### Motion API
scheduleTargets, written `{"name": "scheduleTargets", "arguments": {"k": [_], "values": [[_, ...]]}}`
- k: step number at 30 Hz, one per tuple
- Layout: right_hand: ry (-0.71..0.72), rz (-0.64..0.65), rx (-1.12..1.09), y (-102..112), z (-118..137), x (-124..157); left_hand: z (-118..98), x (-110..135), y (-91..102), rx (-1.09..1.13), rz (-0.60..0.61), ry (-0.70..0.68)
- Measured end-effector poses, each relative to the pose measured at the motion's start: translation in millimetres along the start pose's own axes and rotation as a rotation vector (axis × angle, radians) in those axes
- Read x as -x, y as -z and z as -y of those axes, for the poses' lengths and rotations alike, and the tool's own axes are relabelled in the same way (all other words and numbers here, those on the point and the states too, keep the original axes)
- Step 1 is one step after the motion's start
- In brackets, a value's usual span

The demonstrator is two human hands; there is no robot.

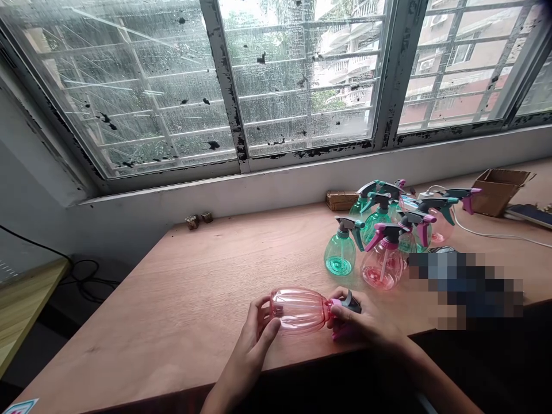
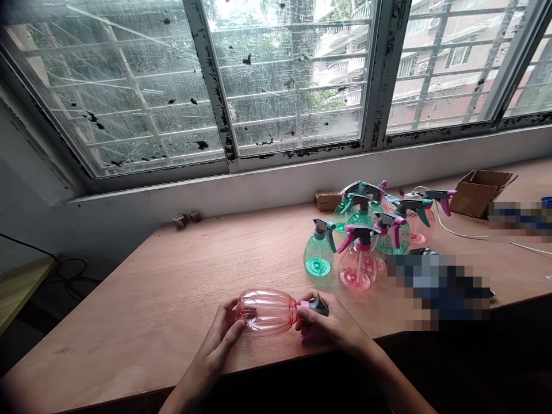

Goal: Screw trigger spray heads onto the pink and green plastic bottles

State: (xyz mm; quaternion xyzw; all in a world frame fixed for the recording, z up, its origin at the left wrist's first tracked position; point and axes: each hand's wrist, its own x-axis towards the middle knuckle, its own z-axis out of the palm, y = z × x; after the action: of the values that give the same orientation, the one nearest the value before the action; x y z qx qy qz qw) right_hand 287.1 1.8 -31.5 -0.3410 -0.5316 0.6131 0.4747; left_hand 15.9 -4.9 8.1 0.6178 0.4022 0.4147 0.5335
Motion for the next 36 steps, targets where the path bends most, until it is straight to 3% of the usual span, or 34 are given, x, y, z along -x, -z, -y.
{"name": "scheduleTargets", "arguments": {"k": [36], "values": [[-0.032,-0.012,0.002,-6,12,1,-1,0,-1.1,0.005,-0.004,0.007]]}}
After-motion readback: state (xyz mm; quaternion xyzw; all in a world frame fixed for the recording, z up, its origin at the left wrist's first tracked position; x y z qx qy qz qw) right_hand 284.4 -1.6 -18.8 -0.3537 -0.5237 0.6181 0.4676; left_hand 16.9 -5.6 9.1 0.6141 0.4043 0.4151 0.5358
